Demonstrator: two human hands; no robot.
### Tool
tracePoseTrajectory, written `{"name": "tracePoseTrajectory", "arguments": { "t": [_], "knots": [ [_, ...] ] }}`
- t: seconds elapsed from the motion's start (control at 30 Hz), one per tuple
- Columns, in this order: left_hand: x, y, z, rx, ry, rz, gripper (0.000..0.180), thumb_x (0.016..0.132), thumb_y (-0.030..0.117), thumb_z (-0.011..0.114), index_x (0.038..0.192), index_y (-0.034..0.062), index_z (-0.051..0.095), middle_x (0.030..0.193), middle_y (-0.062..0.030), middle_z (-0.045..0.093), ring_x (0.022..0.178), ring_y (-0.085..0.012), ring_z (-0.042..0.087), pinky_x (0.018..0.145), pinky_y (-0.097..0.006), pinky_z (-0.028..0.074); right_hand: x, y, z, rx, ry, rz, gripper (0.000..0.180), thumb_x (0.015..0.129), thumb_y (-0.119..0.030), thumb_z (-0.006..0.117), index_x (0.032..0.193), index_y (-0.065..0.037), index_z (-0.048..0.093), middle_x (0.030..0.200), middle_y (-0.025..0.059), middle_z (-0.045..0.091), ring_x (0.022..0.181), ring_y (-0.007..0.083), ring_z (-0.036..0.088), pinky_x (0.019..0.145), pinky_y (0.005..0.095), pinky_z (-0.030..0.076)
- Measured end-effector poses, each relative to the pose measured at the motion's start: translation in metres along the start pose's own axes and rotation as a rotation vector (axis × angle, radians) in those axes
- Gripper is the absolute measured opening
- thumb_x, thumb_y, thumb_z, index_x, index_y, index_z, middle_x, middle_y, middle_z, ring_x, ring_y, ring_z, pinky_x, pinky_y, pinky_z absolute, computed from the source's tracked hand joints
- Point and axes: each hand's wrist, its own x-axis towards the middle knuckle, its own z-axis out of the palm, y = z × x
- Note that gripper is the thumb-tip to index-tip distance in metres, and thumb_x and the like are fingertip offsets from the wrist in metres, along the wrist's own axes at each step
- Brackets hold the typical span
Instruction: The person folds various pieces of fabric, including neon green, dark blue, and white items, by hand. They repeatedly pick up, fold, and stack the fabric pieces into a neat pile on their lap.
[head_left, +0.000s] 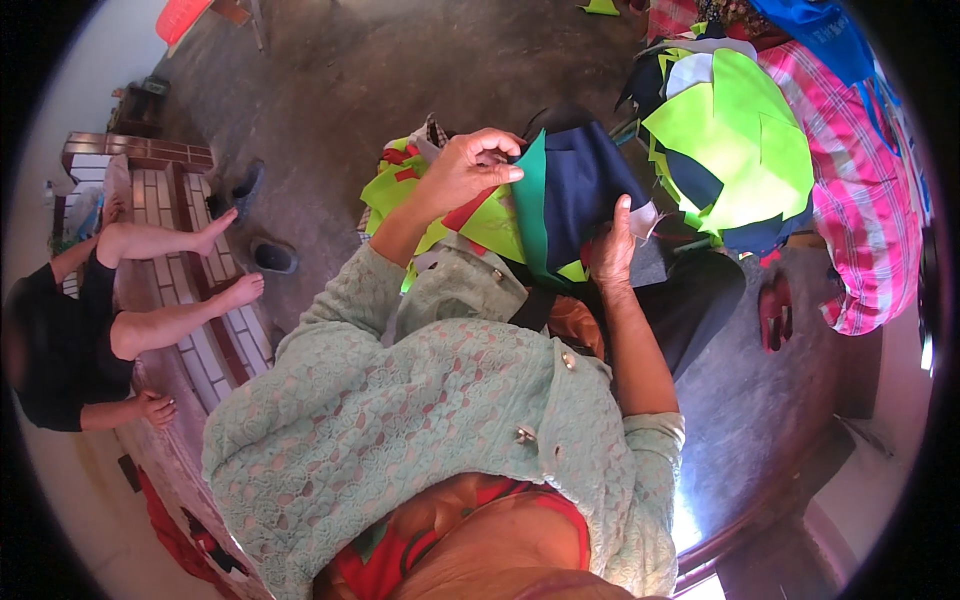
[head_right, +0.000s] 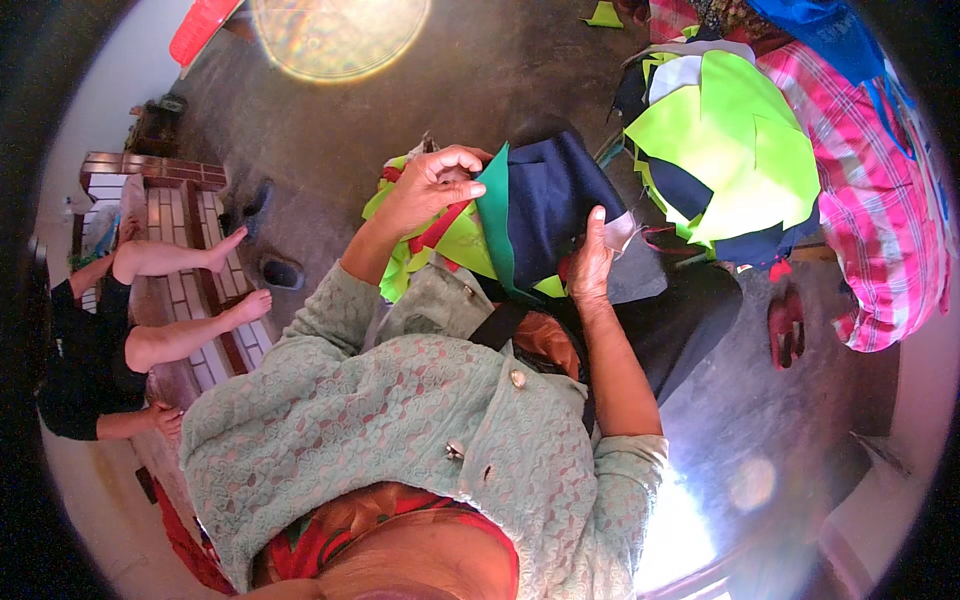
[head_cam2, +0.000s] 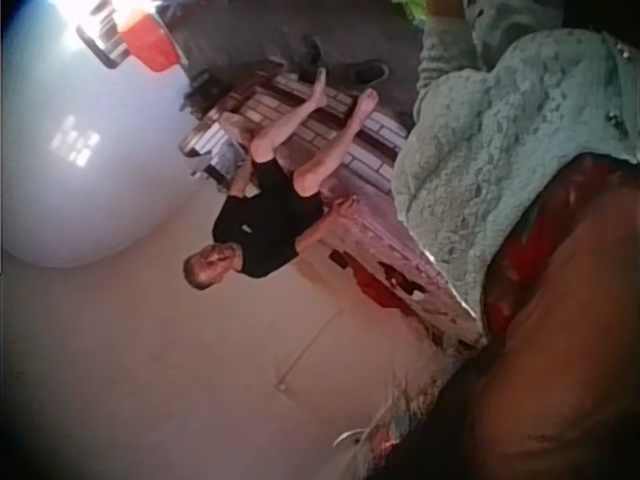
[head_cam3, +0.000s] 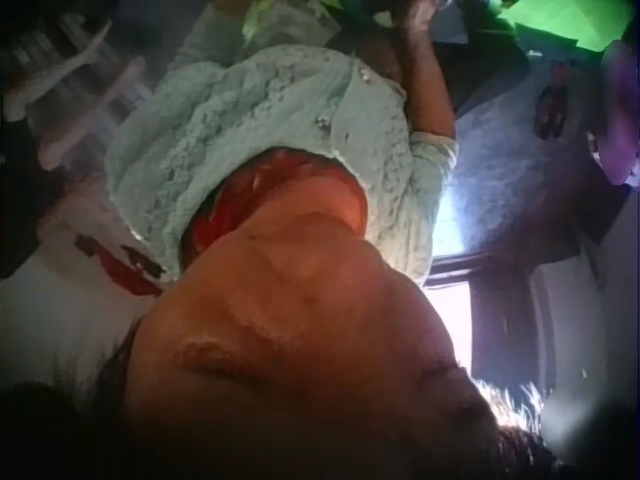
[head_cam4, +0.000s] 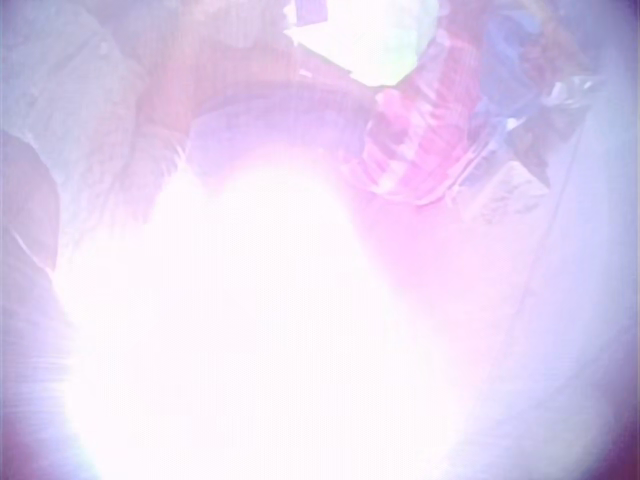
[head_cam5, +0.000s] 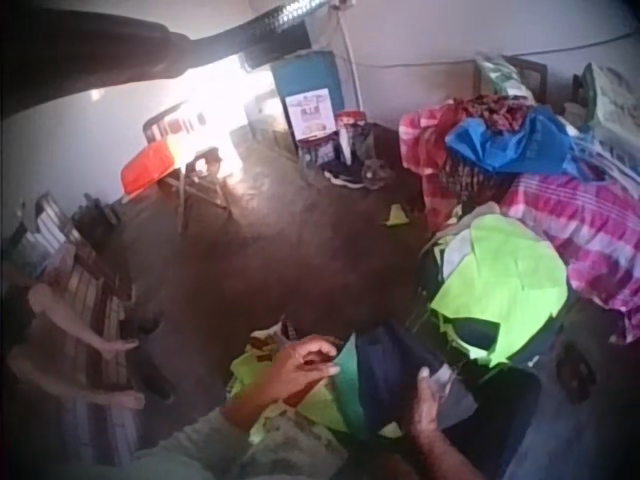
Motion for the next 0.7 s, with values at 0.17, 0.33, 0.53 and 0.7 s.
{"name": "tracePoseTrajectory", "arguments": {
  "t": [0.17,0.33,0.53,0.7],
  "knots": [
    [0.002,-0.009,0.0,-0.099,0.097,-0.008,0.012,0.085,0.0,0.058,0.097,0.0013,0.056,0.099,-0.0016,0.058,0.088,-0.007,0.056,0.08,-0.023,0.046,0.002,0.001,-0.002,-0.077,0.084,0.058,0.058,0.086,-0.062,0.044,0.063,-0.009,0.046,0.058,-0.0004,0.038,0.054,0.0124,0.035,0.053,0.0264,0.035],
    [0.003,-0.023,0.002,0.041,0.348,0.047,0.011,0.085,0.005,0.061,0.094,0.0037,0.057,0.088,0.0021,0.057,0.079,-0.0053,0.054,0.07,-0.022,0.046,-0.006,-0.015,0.005,0.079,0.136,0.173,0.057,0.084,-0.063,0.047,0.058,-0.013,0.04,0.053,-0.0015,0.033,0.05,0.0107,0.033,0.047,0.0268,0.031],
    [-0.003,-0.003,0.035,0.799,0.434,0.318,0.032,0.072,0.025,0.077,0.071,0.0055,0.051,0.064,-0.0023,0.048,0.054,-0.0151,0.05,0.049,-0.029,0.04,-0.007,-0.016,0.008,0.168,0.095,0.107,0.054,0.084,-0.061,0.05,0.057,-0.015,0.037,0.052,-0.0027,0.032,0.047,0.0096,0.032,0.044,0.0272,0.029],
    [-0.003,-0.005,0.053,1.151,0.332,0.091,0.043,0.061,0.041,0.076,0.066,0.0072,0.05,0.067,-0.0065,0.049,0.061,-0.0281,0.057,0.053,-0.04,0.043,-0.01,-0.021,0.009,0.172,0.06,0.113,0.051,0.085,-0.057,0.051,0.06,-0.014,0.039,0.052,-0.0026,0.033,0.047,0.0098,0.032,0.044,0.0267,0.029]
  ]
}}
